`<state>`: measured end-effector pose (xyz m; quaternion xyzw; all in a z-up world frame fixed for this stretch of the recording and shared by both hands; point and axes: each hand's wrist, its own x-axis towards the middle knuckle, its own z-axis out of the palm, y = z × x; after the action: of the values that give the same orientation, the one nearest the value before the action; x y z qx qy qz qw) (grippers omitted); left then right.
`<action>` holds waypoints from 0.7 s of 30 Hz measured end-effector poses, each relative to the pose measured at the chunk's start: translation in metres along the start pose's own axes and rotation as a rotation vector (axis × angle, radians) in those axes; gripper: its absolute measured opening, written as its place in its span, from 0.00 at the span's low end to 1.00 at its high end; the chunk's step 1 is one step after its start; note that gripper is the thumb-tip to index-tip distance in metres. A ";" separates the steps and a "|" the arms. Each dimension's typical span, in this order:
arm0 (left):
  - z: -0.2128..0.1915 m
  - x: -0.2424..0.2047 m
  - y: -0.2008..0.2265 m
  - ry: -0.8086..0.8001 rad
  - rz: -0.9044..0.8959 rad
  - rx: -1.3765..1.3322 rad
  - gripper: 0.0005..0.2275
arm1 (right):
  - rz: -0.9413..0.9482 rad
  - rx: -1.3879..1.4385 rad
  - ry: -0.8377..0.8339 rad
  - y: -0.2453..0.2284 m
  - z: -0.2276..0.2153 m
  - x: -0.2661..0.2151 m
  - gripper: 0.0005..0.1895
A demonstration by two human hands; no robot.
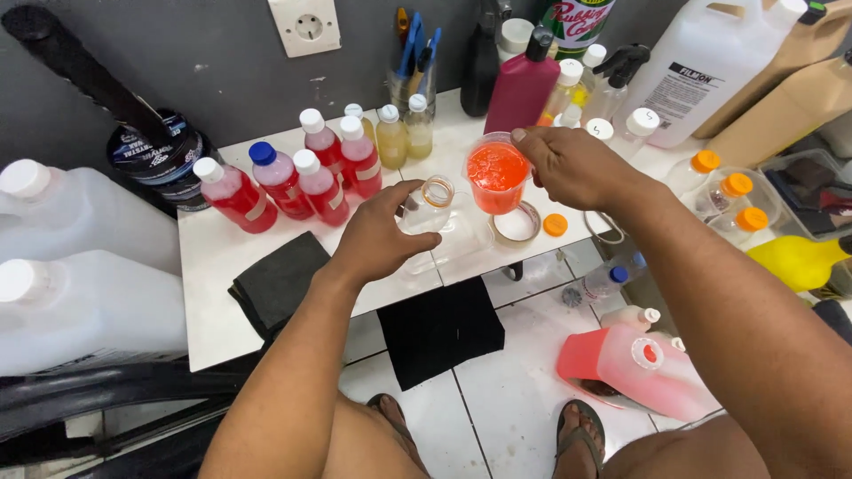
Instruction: The person pours a pink liquid from a large jug into a small clear bottle using a plastic cup as a funnel. They then pour the liquid from the cup into the bottle, wipe the bottle with a black cloth, and screw on an orange cap.
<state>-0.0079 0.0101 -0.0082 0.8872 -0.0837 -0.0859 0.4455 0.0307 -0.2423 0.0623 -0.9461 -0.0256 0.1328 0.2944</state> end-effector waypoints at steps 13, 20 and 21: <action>0.000 0.000 -0.004 -0.012 0.011 -0.046 0.32 | -0.022 -0.176 -0.059 -0.029 -0.004 0.007 0.33; 0.001 0.001 -0.005 -0.022 0.010 -0.056 0.32 | -0.043 -0.254 -0.070 -0.027 -0.008 0.019 0.32; 0.000 0.002 -0.006 -0.023 0.012 -0.055 0.32 | -0.048 -0.256 -0.073 -0.029 -0.009 0.019 0.31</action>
<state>-0.0059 0.0127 -0.0132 0.8730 -0.0917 -0.0955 0.4693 0.0517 -0.2206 0.0813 -0.9695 -0.0756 0.1560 0.1734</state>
